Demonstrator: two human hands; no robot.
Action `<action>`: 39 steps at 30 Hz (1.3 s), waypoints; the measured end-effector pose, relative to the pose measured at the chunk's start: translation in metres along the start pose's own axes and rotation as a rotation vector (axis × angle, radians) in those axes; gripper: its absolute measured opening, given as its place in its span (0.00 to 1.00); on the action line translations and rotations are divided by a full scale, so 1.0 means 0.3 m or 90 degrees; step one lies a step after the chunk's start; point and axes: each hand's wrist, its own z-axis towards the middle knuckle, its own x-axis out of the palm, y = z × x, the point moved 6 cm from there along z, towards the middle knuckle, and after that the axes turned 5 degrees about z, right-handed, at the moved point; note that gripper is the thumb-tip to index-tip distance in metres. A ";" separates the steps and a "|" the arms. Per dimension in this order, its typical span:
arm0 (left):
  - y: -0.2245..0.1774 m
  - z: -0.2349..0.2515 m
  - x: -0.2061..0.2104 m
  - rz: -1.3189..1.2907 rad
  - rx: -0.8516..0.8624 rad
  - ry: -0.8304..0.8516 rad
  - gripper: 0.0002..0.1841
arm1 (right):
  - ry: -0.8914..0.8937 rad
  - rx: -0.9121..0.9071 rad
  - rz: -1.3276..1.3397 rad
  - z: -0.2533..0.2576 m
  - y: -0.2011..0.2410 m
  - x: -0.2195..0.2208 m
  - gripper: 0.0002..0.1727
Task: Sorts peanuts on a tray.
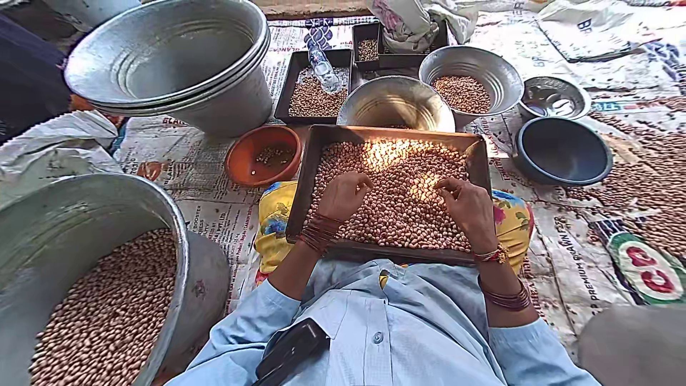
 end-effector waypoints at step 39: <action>0.199 -0.136 -0.168 -0.104 -0.195 0.039 0.07 | 0.243 -0.214 0.060 -0.115 0.275 0.202 0.20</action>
